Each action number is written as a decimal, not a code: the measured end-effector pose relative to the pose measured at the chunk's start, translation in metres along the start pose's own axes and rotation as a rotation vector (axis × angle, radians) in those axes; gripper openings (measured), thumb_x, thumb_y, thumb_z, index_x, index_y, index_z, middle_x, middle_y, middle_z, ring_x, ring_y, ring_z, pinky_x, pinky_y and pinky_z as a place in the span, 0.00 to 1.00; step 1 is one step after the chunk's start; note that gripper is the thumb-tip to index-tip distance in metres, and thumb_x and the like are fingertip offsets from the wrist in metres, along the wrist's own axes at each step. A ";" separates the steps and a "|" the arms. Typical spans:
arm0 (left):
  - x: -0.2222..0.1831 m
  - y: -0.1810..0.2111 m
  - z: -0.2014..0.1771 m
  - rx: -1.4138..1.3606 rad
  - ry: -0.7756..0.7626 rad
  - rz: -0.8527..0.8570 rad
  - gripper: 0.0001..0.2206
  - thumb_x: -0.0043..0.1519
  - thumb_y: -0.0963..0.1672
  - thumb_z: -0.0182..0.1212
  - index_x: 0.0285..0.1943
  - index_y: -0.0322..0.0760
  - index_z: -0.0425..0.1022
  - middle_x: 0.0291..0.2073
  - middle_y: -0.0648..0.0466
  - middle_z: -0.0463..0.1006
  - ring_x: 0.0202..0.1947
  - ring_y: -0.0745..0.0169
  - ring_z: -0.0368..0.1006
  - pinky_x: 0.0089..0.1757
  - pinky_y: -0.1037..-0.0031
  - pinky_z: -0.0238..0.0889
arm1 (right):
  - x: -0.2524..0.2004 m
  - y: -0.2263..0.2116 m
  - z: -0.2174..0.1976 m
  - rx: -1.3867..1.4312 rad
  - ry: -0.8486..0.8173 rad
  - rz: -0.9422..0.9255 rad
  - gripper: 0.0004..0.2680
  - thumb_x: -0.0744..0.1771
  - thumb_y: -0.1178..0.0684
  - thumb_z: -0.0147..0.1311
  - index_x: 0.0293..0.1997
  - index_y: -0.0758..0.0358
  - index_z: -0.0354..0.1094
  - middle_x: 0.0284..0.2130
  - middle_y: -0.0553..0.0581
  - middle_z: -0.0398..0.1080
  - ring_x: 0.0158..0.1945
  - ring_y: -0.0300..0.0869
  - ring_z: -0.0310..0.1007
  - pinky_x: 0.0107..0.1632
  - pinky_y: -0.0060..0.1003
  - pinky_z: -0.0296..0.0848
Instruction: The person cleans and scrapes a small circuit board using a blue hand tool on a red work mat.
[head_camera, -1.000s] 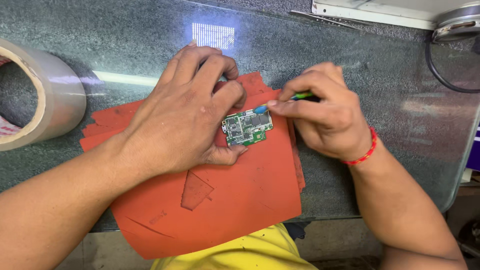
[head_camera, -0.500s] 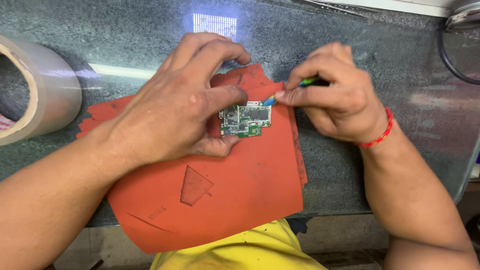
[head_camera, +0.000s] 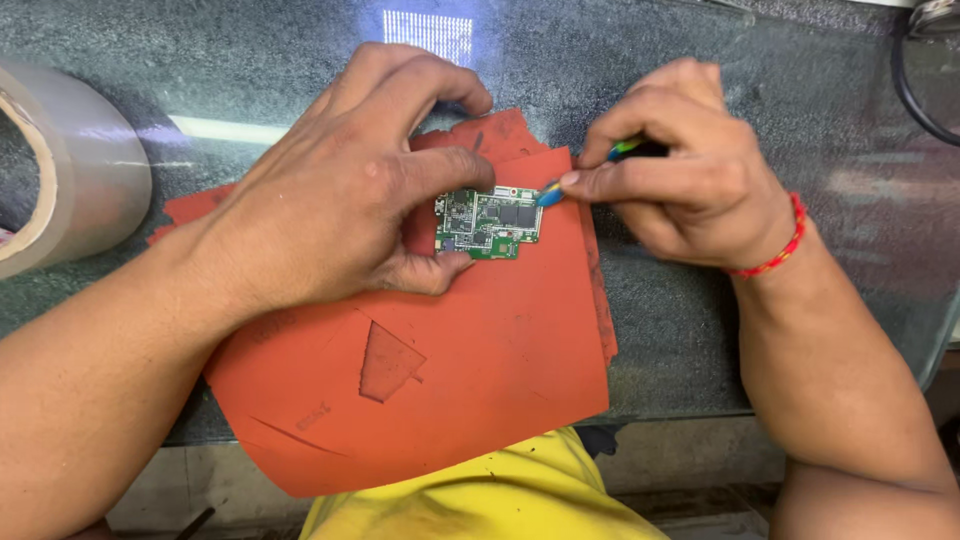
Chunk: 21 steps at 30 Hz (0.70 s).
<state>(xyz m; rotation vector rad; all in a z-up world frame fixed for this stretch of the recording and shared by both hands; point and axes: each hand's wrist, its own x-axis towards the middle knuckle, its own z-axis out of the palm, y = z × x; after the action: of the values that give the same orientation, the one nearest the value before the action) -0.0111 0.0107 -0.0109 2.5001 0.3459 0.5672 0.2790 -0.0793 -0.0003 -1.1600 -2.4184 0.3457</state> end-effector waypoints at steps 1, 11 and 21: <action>0.002 0.000 0.000 0.003 0.006 0.004 0.26 0.36 0.45 0.78 0.47 0.36 0.83 0.60 0.45 0.68 0.61 0.41 0.60 0.57 0.57 0.62 | 0.000 -0.005 0.003 -0.007 0.000 -0.004 0.07 0.64 0.62 0.63 0.41 0.54 0.80 0.42 0.48 0.74 0.46 0.47 0.68 0.53 0.41 0.58; 0.005 -0.006 -0.014 0.087 -0.032 0.083 0.28 0.39 0.53 0.80 0.40 0.32 0.76 0.50 0.47 0.69 0.55 0.42 0.64 0.53 0.55 0.63 | 0.004 -0.033 0.025 -0.018 0.020 -0.122 0.07 0.65 0.62 0.61 0.42 0.53 0.80 0.39 0.49 0.73 0.44 0.47 0.69 0.51 0.45 0.62; 0.001 0.024 0.014 0.195 0.048 -0.111 0.37 0.33 0.59 0.78 0.38 0.27 0.76 0.46 0.45 0.67 0.56 0.40 0.61 0.65 0.41 0.47 | 0.001 -0.051 0.027 -0.034 0.010 -0.036 0.10 0.64 0.59 0.63 0.49 0.55 0.78 0.40 0.51 0.72 0.45 0.47 0.68 0.50 0.43 0.64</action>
<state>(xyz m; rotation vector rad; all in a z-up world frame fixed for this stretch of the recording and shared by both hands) -0.0003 -0.0149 -0.0077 2.6361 0.5792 0.5732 0.2309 -0.1116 -0.0029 -1.1285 -2.4420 0.2878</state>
